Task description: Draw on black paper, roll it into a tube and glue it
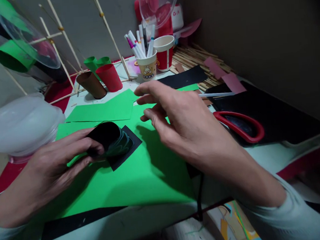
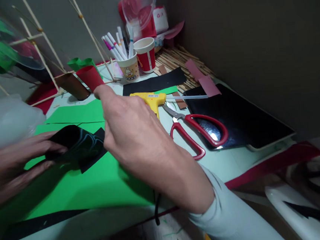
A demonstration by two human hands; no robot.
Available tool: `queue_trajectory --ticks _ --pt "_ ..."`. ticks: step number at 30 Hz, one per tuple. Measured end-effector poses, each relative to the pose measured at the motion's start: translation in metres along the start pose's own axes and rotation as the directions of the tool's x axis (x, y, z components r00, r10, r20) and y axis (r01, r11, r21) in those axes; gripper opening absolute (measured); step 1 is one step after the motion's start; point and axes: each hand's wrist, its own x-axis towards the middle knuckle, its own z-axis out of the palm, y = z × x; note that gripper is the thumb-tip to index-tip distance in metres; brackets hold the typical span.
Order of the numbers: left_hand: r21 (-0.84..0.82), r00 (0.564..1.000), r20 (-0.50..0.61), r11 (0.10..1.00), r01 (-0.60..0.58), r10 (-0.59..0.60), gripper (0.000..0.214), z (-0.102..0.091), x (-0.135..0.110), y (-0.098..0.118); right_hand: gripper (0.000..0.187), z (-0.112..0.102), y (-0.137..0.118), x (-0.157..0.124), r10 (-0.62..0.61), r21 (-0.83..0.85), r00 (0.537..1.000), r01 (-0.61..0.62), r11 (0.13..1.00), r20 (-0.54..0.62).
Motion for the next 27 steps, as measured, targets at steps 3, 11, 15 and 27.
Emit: queue_trajectory --ticks 3,11,15,27 --pt "-0.008 1.0 0.025 1.0 -0.002 0.002 0.017 -0.002 0.005 0.006 0.029 -0.004 0.005 -0.006 0.0 -0.013 1.0 0.0 1.0 -0.024" --pt "0.016 0.986 0.155 0.998 -0.058 0.055 0.02 -0.011 0.015 0.011 0.016 -0.012 0.018 -0.049 0.014 -0.431 0.999 0.002 0.902 0.033" --pt "-0.036 0.991 0.129 0.999 -0.033 0.038 0.025 -0.01 0.017 0.013 0.045 -0.009 0.015 -0.059 0.183 -0.678 0.98 -0.083 0.731 0.077" --pt "0.017 0.974 0.156 0.986 -0.168 0.163 0.021 -0.009 0.019 0.001 0.044 -0.003 0.009 -0.052 0.352 -0.753 0.935 -0.249 0.609 -0.025"
